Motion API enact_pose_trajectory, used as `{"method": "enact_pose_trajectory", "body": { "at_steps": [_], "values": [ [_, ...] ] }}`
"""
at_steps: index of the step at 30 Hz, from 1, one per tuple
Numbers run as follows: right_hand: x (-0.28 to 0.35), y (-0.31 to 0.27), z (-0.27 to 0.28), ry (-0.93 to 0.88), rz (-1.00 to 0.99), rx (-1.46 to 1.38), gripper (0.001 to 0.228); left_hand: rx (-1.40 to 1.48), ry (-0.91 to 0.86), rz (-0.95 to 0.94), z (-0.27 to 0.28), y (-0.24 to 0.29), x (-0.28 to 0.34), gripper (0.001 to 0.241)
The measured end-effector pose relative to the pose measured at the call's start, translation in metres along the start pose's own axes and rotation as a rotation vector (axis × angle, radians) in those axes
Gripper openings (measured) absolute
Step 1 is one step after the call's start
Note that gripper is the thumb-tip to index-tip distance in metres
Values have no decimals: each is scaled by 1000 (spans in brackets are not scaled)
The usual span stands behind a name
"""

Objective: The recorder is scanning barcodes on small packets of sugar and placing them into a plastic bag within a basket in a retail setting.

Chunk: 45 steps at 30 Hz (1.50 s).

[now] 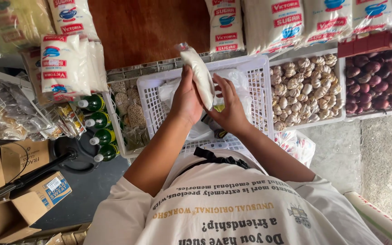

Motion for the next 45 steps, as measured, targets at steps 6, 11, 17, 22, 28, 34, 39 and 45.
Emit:
{"method": "enact_pose_trajectory", "body": {
  "at_steps": [6,11,17,22,28,34,39,45],
  "values": [
    [-39,-4,18,18,12,-160,69,-312,18,-237,-54,33,-40,69],
    [-53,45,21,-16,-121,-503,49,-529,153,135,-45,47,-82,57],
    [-72,62,21,-67,-357,-982,44,-359,-19,128,-47,41,-126,48],
    [-81,84,16,-68,-472,-1248,37,-401,-12,4,-47,36,-154,45],
    [-84,93,17,-2,-607,-1336,28,-671,31,-119,-36,30,-182,49],
    [-90,97,18,54,-670,-1164,34,-698,57,-88,-44,29,-187,49],
    [-89,116,19,125,-763,-1010,34,-704,57,-112,-37,28,-199,44],
    [-92,108,22,78,-739,-1014,51,-679,34,-228,-46,23,-204,44]
  ]
}}
Point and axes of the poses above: each hand's wrist, its own x-axis away from the middle knuckle, its own z-axis out of the back of the hand, y = z × x, the point moved 5 cm from there along -x, towards the middle knuckle, and after that the axes turned 7 degrees about -z, right-handed, at the moved point
